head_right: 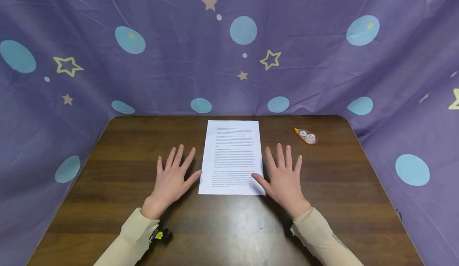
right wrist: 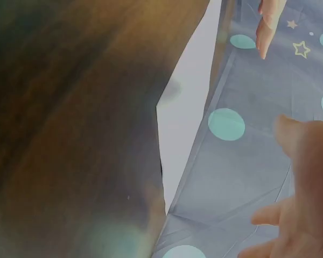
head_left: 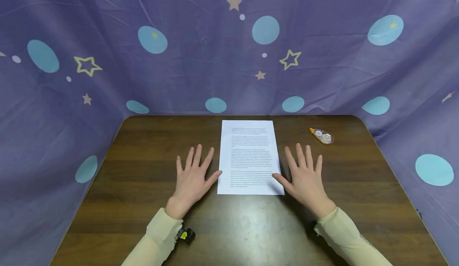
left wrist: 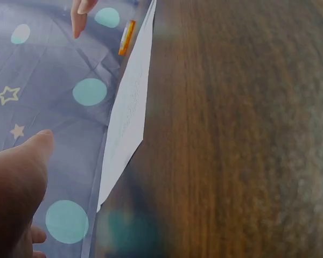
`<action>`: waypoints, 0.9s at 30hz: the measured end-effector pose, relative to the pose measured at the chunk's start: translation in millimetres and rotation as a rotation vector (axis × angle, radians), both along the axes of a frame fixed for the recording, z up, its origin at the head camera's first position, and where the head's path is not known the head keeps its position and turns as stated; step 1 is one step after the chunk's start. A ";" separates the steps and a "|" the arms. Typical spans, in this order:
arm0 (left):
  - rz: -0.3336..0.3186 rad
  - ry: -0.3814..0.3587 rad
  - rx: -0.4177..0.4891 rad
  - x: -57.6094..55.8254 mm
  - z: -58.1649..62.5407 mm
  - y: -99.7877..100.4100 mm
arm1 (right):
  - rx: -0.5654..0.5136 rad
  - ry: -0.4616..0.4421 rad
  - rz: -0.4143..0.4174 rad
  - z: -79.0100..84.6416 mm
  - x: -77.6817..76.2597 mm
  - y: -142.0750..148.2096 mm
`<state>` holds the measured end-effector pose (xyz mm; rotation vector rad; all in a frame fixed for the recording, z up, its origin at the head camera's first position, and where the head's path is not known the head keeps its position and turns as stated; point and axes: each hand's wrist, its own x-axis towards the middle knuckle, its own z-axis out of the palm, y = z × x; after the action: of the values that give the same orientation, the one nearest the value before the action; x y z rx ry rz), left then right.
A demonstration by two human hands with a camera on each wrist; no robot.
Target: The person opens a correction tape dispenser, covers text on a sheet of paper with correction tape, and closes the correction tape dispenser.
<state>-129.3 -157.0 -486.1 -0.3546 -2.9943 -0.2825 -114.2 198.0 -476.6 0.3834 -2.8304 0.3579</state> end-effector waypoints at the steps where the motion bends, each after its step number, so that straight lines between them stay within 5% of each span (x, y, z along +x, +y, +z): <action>1: -0.001 0.002 0.003 -0.4 0.2 -0.1 | 0.003 -0.004 0.002 1.0 -1.4 0.6; 15: -0.020 0.063 0.025 2.3 5.2 -4.4 | -0.036 0.027 -0.025 22.9 -48.7 45.6; 27: -0.023 0.097 0.028 3.9 7.0 -10.5 | -0.043 -0.078 -0.136 6.4 -97.4 98.5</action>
<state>-125.4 -167.5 -479.0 -0.3885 -2.8898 -0.2993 -211.6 296.5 -470.2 0.1709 -2.8992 0.4129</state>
